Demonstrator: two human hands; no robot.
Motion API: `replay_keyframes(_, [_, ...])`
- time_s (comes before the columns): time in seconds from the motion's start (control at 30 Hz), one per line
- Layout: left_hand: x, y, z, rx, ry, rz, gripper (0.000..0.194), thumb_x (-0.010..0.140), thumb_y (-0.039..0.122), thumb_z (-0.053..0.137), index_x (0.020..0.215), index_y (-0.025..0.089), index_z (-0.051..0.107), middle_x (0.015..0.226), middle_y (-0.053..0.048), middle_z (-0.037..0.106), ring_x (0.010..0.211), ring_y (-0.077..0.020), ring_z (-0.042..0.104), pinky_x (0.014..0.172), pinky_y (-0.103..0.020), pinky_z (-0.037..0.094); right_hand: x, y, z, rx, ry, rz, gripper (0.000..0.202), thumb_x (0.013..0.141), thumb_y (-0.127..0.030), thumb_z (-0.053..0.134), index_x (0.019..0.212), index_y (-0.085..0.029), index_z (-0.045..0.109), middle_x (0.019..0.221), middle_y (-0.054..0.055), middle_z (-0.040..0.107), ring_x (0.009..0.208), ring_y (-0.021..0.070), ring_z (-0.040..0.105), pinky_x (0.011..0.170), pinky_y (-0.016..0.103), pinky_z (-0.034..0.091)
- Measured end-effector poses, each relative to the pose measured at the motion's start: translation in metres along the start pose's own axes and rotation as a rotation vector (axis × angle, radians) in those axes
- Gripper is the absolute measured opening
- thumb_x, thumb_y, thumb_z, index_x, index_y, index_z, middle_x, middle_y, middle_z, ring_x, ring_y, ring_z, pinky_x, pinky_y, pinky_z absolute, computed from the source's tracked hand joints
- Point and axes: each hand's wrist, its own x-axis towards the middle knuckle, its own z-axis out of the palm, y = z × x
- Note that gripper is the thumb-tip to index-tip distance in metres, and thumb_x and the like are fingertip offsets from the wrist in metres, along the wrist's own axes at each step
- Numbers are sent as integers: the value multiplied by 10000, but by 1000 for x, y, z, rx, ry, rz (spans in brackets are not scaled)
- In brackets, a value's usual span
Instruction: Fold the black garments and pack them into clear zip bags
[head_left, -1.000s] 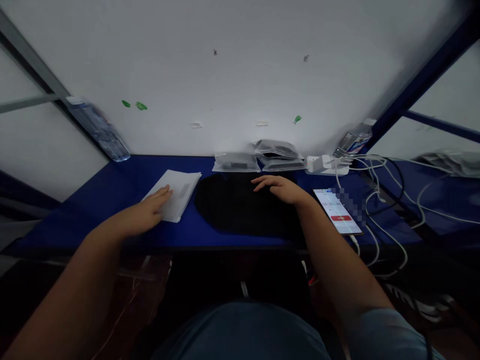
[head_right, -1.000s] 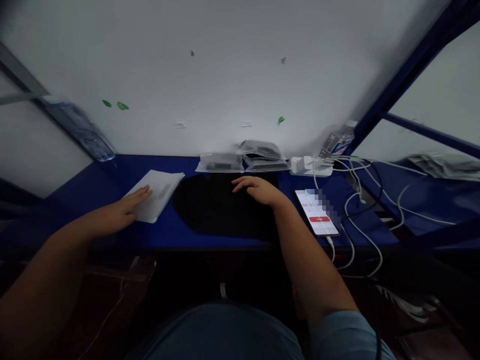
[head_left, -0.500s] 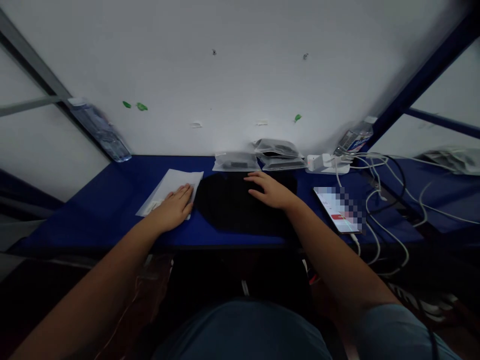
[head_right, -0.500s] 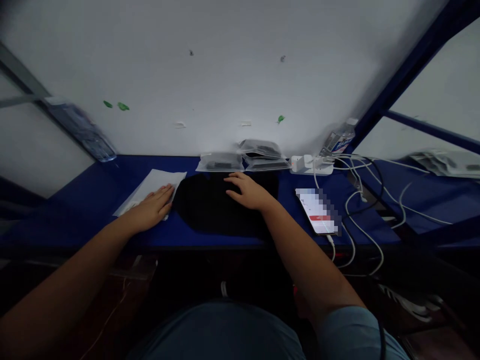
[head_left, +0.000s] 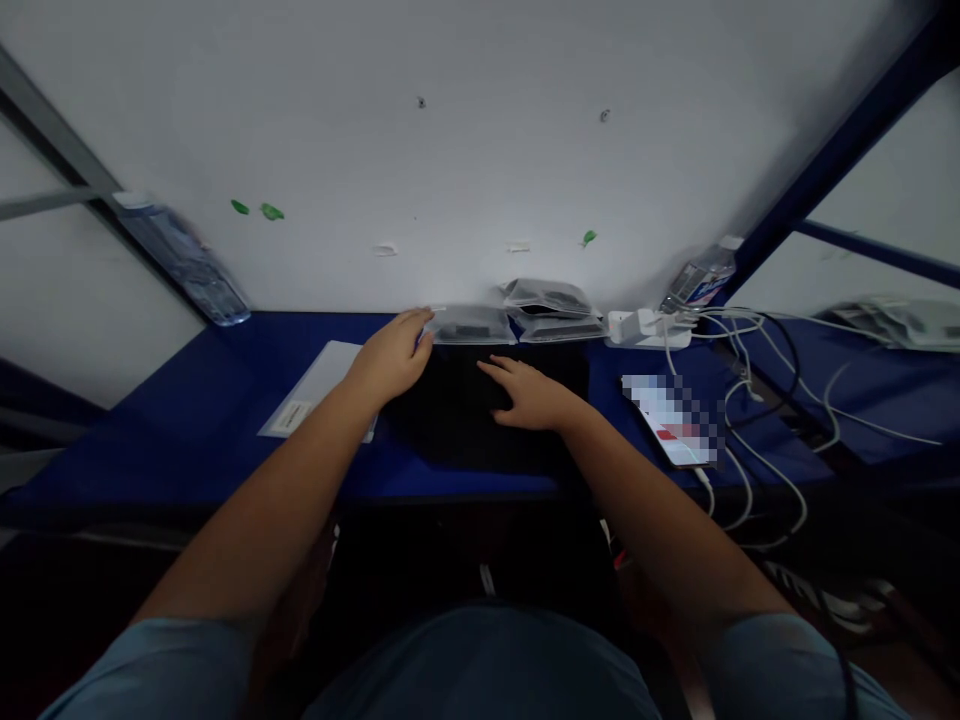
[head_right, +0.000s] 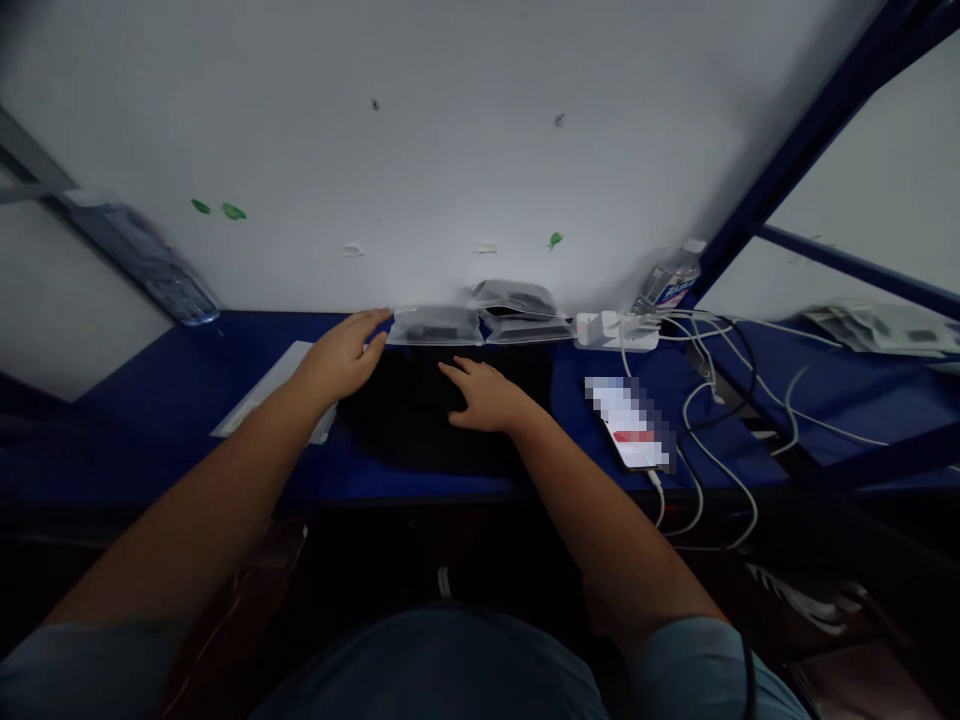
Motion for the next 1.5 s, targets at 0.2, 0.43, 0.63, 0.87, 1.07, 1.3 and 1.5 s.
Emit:
replay_keyframes(0.2, [-8, -6, 23, -114, -47, 65, 451, 1014, 332, 366, 1375, 149, 564, 1437, -119, 598, 1373, -227, 518, 1177, -444, 389, -1, -7, 2, -102, -11, -23, 958, 728, -199, 738, 1582, -114, 312, 1620, 260, 302, 1484, 380, 343, 1190, 551, 312])
replay_keyframes(0.43, [-14, -7, 23, -139, -71, 69, 464, 1015, 341, 362, 1390, 149, 556, 1460, -117, 581, 1388, -226, 503, 1180, -447, 384, 7, -22, -4, -100, 42, 26, 763, 814, -80, 611, 1539, -44, 375, 1574, 249, 400, 1447, 313, 428, 1192, 449, 367])
replay_keyframes(0.63, [-13, -13, 21, -141, -42, 33, 454, 1017, 333, 349, 1360, 158, 588, 1431, -112, 605, 1367, -220, 526, 1178, -428, 388, 15, -43, 10, -130, 82, -41, 798, 825, -129, 648, 1556, -55, 337, 1594, 246, 368, 1470, 311, 390, 1198, 453, 352])
replay_keyframes(0.87, [-14, -14, 26, -104, -160, 45, 478, 1019, 336, 321, 1374, 154, 585, 1457, -118, 585, 1380, -235, 516, 1178, -444, 388, 14, -60, 15, -143, -5, 6, 810, 940, -493, 592, 1540, -4, 352, 1575, 315, 348, 1458, 393, 388, 1174, 509, 356])
replay_keyframes(1.07, [-15, -12, 29, -126, -181, 59, 491, 1031, 353, 297, 1417, 169, 540, 1506, -105, 538, 1423, -216, 468, 1198, -434, 355, 13, -66, 19, -77, 98, 5, 557, 1022, -358, 473, 1500, -72, 448, 1559, 216, 441, 1453, 320, 415, 1195, 488, 342])
replay_keyframes(1.3, [-17, -8, 27, -185, -39, 51, 509, 1044, 360, 269, 1442, 138, 496, 1529, -130, 502, 1445, -210, 433, 1212, -423, 339, 5, -63, 13, 168, 395, 208, 394, 1030, -296, 415, 1315, -129, 630, 1281, 161, 631, 1204, 256, 596, 1093, 408, 459])
replay_keyframes(1.5, [-17, -4, 30, -120, -165, 87, 509, 1021, 311, 317, 1465, 120, 475, 1557, -127, 471, 1456, -217, 421, 1221, -420, 325, -16, -51, 8, 162, 534, 383, 360, 1016, -339, 396, 1106, -153, 691, 1060, 154, 640, 993, 279, 634, 945, 430, 528])
